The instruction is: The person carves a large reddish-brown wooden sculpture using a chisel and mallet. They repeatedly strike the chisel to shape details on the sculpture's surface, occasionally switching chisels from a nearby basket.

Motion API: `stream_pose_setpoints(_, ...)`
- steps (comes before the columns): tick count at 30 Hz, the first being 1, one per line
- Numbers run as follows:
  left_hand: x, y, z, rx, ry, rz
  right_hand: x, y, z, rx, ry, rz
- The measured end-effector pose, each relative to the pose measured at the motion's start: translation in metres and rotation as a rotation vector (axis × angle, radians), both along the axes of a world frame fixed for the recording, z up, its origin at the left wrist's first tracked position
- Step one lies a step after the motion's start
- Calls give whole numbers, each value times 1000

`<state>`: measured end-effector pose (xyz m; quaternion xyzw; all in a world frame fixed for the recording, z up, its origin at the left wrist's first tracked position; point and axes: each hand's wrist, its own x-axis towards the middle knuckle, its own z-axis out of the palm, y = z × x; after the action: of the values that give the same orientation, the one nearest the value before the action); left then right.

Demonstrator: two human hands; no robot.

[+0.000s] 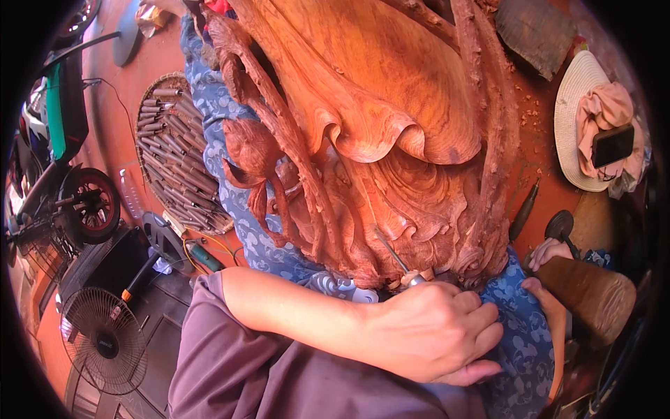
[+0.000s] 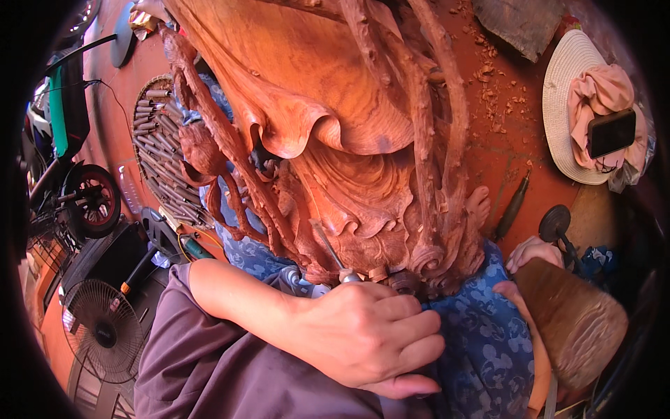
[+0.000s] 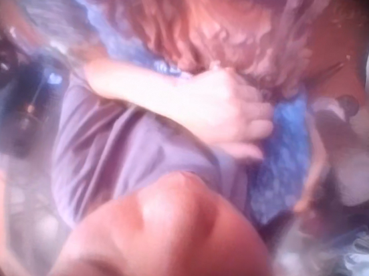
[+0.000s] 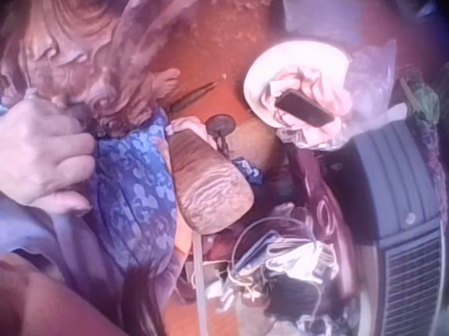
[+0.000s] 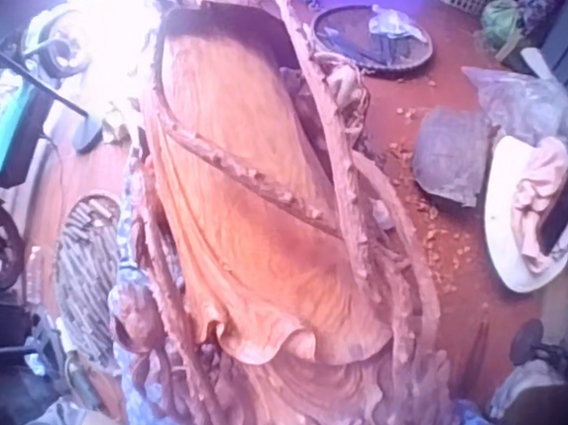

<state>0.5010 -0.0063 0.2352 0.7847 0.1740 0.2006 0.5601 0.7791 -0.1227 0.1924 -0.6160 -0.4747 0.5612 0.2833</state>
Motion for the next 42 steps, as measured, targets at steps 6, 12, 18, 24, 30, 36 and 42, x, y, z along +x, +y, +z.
stream_pose_setpoints(6,-5,11,-7,-10,63,-90,-25,7,5,44,-82,-25)
stream_pose_setpoints(12,-13,13,-15,-30,44,-25,-29,17,10,102,-213,142)
stream_pose_setpoints(18,-24,14,-25,-75,42,-43,-37,1,13,-51,-226,-74)
stream_pose_setpoints(24,-25,21,-24,-116,106,-54,-38,24,18,164,-312,157)
stream_pose_setpoints(30,-27,22,-27,-127,26,-41,-34,17,14,476,-403,187)
stream_pose_setpoints(36,-34,17,-21,-93,-5,-90,-33,15,16,467,-466,248)
stream_pose_setpoints(42,-31,20,-25,-140,33,-91,-36,17,18,428,-431,253)
